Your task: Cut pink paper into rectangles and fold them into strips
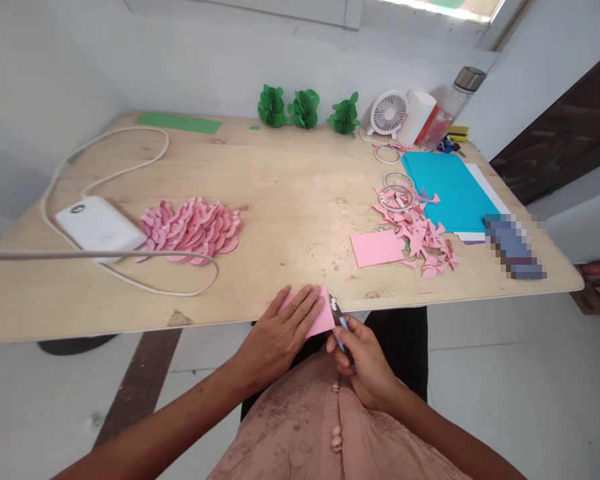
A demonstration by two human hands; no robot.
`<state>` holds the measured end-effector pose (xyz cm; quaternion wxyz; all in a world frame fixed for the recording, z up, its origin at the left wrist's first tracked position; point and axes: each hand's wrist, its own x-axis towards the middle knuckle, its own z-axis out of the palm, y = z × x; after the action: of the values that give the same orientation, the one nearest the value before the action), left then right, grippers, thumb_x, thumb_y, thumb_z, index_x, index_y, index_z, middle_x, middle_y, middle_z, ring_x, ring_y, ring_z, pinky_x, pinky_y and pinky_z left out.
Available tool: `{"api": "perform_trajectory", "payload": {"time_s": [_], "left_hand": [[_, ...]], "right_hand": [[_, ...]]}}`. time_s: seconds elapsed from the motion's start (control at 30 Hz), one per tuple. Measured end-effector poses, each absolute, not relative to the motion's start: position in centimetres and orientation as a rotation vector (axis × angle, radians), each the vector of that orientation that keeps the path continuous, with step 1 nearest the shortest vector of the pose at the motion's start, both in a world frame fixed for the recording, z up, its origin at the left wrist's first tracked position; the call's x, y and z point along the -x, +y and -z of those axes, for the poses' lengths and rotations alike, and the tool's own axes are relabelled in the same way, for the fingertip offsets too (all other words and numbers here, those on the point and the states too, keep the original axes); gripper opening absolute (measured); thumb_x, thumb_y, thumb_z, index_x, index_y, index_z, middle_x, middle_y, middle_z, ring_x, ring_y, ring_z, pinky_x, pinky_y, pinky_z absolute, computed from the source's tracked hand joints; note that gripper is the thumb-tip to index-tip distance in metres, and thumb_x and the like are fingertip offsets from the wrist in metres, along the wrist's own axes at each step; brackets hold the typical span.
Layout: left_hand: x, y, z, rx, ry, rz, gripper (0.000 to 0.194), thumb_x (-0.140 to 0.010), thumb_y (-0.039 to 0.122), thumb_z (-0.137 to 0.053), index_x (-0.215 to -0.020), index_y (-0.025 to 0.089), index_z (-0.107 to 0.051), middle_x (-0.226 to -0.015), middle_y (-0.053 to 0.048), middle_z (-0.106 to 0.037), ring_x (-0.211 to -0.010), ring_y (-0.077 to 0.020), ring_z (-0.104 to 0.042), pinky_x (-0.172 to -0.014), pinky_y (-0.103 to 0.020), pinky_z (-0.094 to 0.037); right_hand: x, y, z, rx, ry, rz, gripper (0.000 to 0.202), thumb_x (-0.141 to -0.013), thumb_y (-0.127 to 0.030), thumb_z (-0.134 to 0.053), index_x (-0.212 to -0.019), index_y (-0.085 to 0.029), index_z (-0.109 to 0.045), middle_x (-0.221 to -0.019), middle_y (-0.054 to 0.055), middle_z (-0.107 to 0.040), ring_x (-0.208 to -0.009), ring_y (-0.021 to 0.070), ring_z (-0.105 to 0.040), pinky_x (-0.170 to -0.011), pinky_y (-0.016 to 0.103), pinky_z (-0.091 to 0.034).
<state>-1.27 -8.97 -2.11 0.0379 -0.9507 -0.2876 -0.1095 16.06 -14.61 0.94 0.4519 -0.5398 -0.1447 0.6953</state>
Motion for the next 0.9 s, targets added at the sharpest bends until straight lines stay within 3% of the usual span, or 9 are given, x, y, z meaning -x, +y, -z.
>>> {"api": "perform_trajectory", "payload": {"time_s": [0.27, 0.53, 0.73, 0.9], "left_hand": [[1.28, -8.96, 2.01, 2.931, -0.891, 0.356, 0.05, -0.095, 0.02, -0.036, -0.144, 0.012, -0.035, -0.152, -0.012, -0.032, -0.143, -0.025, -0.023, -0.118, -0.051, -0.015], [1.43, -9.0, 2.14, 2.95, -0.89, 0.369, 0.05, -0.096, 0.02, -0.034, -0.144, 0.011, -0.034, -0.154, -0.011, -0.029, -0.144, -0.0253, -0.021, -0.118, -0.051, -0.013], [1.35, -8.92, 2.07, 2.941, -0.888, 0.397, 0.05, -0.094, 0.018, -0.034, -0.144, 0.011, -0.035, -0.153, -0.011, -0.03, -0.143, -0.0251, -0.023, -0.118, -0.05, -0.014], [1.43, -9.06, 1.52, 2.942, -0.873, 0.405, 0.051, -0.093, 0.016, -0.031, -0.143, 0.011, -0.037, -0.151, -0.012, -0.034, -0.142, -0.0256, -0.026, -0.117, -0.05, -0.018]], "right_hand": [[-16.39, -14.77, -0.84, 1.368, -0.367, -1.67, 0.035, -0.068, -0.044, -0.071, -0.076, -0.018, -0.05, -0.058, -0.007, -0.055, -0.037, 0.0003, -0.02, -0.039, 0.019, -0.01], [-15.81, -14.1, -1.04, 1.419, -0.429, -1.587, 0.035, -0.07, -0.047, -0.07, -0.073, -0.017, -0.053, -0.062, -0.003, -0.059, -0.038, 0.001, -0.024, -0.039, 0.02, -0.014], [-15.94, -14.23, -0.97, 1.442, -0.475, -1.539, 0.037, -0.071, -0.05, -0.071, -0.069, -0.018, -0.052, -0.055, -0.006, -0.05, -0.042, 0.0033, -0.026, -0.04, 0.02, -0.015], [-16.02, -14.59, -0.93, 1.464, -0.572, -1.542, 0.033, -0.072, -0.048, -0.068, -0.075, -0.018, -0.055, -0.059, -0.005, -0.053, -0.043, 0.004, -0.028, -0.042, 0.021, -0.019]]}}
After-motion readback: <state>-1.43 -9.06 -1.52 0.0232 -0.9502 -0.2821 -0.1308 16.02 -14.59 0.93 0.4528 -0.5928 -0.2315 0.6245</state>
